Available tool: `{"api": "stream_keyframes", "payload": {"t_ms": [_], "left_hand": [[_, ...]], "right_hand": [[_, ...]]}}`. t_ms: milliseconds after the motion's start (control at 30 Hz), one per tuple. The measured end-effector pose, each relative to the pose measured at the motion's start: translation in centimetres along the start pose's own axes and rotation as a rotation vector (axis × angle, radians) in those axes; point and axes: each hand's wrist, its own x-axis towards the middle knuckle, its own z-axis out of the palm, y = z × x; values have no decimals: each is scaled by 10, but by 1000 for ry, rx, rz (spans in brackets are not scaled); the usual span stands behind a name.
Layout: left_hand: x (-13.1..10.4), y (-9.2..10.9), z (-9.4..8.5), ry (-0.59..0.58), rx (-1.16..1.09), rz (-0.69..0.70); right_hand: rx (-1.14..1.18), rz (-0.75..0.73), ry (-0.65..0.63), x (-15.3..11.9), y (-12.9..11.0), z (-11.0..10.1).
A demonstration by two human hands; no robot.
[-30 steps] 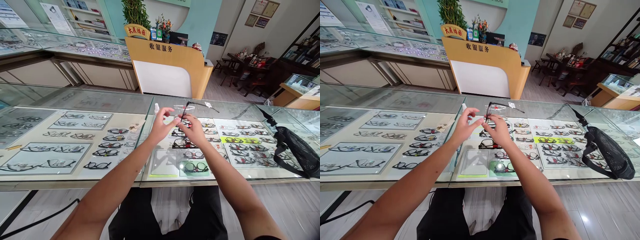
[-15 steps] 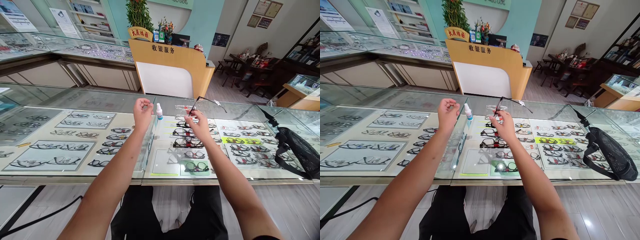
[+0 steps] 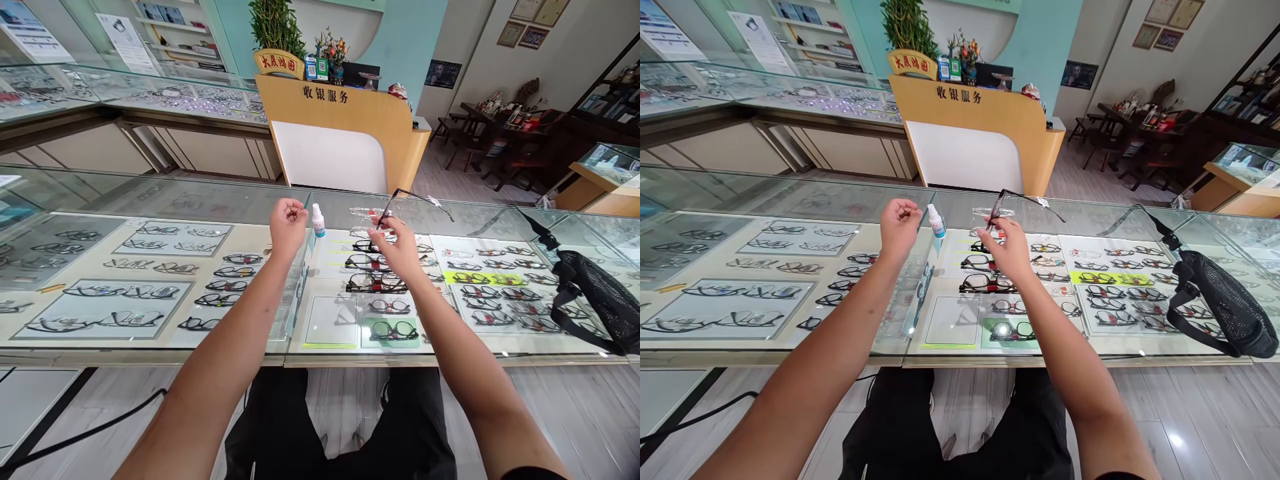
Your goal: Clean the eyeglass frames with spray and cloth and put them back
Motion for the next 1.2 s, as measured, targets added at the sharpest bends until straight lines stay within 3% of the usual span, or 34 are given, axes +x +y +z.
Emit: {"api": "stream_keyframes", "payload": {"t_ms": [167, 400, 567, 1200], "left_hand": [[0, 1, 2, 25, 6, -54], [-1, -7, -1, 43, 45, 41], [1, -12, -2, 85, 12, 31], [1, -3, -2, 85, -13, -7]], "right_hand": [[1, -3, 2, 0, 0, 0], [11, -1, 10, 0, -3, -1], [2, -8, 9, 0, -4, -2], [-7, -11, 8, -1, -4, -2]]}}
